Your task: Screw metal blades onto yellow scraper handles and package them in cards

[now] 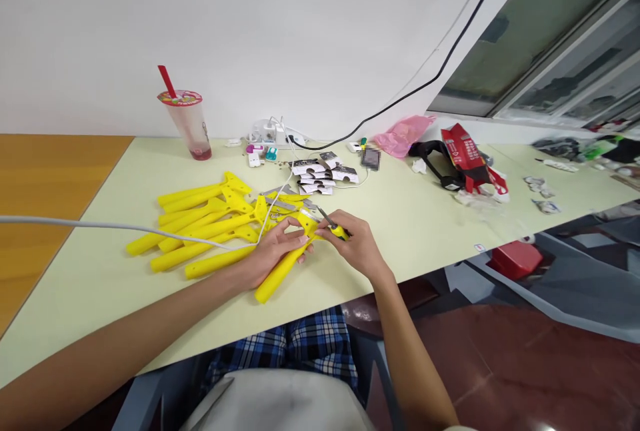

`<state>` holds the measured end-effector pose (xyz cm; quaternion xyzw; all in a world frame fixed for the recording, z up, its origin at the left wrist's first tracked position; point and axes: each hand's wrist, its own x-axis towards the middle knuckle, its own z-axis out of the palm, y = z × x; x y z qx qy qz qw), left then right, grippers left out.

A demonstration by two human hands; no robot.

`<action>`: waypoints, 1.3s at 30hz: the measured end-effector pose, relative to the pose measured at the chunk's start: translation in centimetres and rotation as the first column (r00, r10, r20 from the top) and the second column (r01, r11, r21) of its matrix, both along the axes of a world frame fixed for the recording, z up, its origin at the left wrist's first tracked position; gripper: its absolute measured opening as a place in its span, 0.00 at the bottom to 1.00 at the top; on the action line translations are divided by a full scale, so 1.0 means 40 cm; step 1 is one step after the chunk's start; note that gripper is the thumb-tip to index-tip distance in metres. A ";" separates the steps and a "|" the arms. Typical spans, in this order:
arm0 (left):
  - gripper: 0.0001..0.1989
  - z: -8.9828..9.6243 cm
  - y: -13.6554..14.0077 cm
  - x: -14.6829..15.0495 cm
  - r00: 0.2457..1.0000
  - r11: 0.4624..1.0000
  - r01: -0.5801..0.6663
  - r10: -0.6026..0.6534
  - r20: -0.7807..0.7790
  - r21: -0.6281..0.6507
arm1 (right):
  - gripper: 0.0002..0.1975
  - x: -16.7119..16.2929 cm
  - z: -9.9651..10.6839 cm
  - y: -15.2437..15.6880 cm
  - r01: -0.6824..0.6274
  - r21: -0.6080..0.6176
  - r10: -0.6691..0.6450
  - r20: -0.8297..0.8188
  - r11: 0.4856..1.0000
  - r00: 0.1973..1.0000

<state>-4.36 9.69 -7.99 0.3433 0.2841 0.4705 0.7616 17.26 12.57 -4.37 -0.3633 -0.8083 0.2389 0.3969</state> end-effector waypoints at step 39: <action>0.22 -0.011 -0.063 0.027 0.999 0.992 0.013 -0.007 0.050 -0.126 | 0.09 0.077 0.003 -0.067 -0.004 -0.038 0.015 0.289 0.999 0.957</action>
